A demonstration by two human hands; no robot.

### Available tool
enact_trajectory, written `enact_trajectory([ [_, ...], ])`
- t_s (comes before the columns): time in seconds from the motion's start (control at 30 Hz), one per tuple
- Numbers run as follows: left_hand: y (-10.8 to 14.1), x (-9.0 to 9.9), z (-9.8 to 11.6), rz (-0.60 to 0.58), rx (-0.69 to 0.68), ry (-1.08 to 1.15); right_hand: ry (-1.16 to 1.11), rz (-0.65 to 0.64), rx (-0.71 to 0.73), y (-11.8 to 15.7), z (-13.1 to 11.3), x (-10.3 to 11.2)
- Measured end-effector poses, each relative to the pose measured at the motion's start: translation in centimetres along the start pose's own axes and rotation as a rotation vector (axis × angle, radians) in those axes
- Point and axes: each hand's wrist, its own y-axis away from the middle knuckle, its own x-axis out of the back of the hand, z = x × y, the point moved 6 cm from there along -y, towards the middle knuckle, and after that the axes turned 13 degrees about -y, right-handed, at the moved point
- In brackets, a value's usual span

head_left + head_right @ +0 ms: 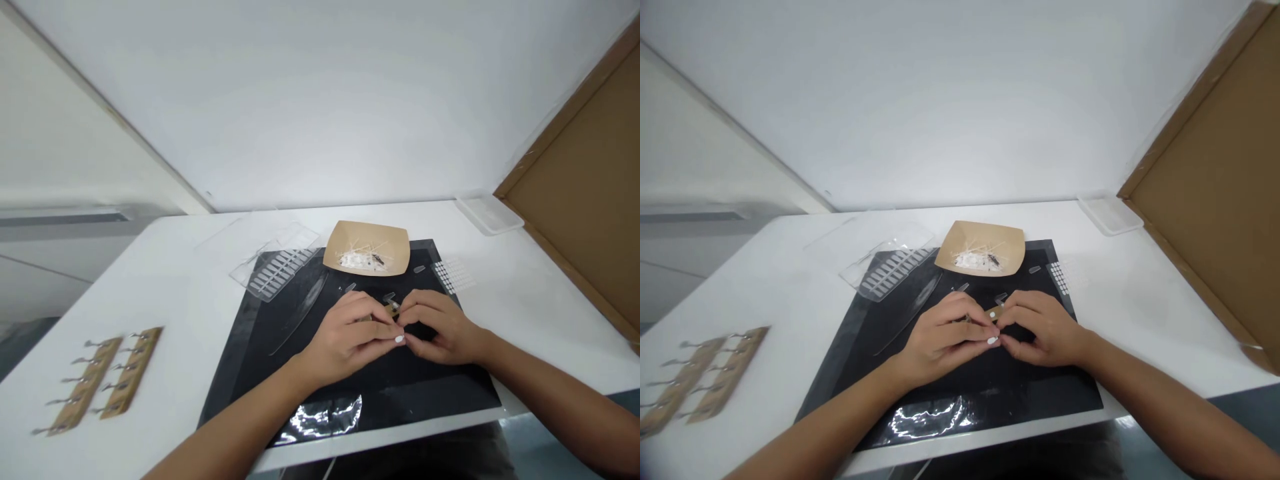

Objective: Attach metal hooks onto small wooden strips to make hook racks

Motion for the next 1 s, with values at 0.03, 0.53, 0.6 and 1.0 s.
enact_trajectory([
  [0.03, 0.0, 0.2, 0.0, 0.018, 0.019, 0.018, -0.068, 0.015, -0.017, -0.1, -0.2, -0.2],
  [0.53, 0.5, 0.0, -0.4, 0.012, 0.014, 0.063, -0.35, -0.138, -0.15, 0.6, -1.1, -1.9],
  [0.6, 0.5, 0.1, -0.5, 0.019, 0.026, 0.07, -0.331, -0.147, -0.163, 0.8, -0.6, -1.8],
  [1.0, 0.2, 0.4, -0.8, 0.045, 0.123, 0.033, -0.089, -0.145, -0.17, 1.5, 1.1, -2.1],
])
